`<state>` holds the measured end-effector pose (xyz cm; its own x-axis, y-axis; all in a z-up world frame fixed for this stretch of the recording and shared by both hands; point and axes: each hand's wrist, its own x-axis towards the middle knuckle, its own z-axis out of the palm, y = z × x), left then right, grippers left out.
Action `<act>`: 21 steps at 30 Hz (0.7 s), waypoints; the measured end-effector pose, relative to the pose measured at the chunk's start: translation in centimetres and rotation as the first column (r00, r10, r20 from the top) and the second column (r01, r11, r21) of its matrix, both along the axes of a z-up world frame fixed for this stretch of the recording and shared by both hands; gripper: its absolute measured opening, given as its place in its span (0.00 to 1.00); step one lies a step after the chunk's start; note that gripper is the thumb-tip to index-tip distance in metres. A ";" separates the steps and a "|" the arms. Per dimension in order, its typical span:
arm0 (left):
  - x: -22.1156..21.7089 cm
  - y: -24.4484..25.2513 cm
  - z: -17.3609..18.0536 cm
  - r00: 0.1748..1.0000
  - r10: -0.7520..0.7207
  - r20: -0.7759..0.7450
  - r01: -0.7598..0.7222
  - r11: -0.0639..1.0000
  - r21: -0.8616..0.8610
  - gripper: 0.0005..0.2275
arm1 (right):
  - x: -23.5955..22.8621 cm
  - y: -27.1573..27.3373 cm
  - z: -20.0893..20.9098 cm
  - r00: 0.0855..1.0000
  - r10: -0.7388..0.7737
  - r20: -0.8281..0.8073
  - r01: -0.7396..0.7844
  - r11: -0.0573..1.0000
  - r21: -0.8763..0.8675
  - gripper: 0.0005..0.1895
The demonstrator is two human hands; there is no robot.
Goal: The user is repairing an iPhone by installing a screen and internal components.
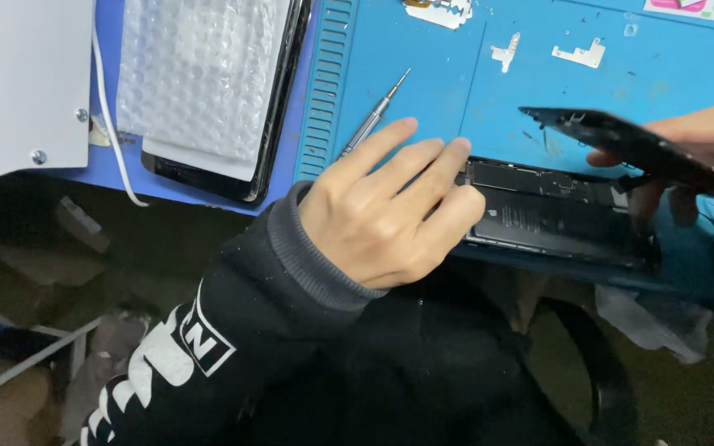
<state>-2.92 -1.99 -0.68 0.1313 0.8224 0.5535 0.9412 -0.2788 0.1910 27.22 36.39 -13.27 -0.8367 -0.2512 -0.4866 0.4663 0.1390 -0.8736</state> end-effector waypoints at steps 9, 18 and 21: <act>0.2 -0.5 -1.1 0.985 0.167 0.051 -0.166 0.986 -0.020 0.03 | -1.3 -3.6 1.6 0.949 0.259 -0.179 -0.233 0.960 0.155 0.64; 0.5 -0.6 -1.8 0.964 0.242 0.107 -0.241 0.970 -0.019 0.04 | -1.6 1.4 -5.1 0.876 0.481 0.006 -0.481 0.875 0.064 0.60; 0.5 -0.6 -1.9 0.959 0.251 0.134 -0.247 0.968 -0.045 0.05 | -2.1 -2.4 0.8 0.839 0.230 -0.492 -0.038 0.928 0.370 0.49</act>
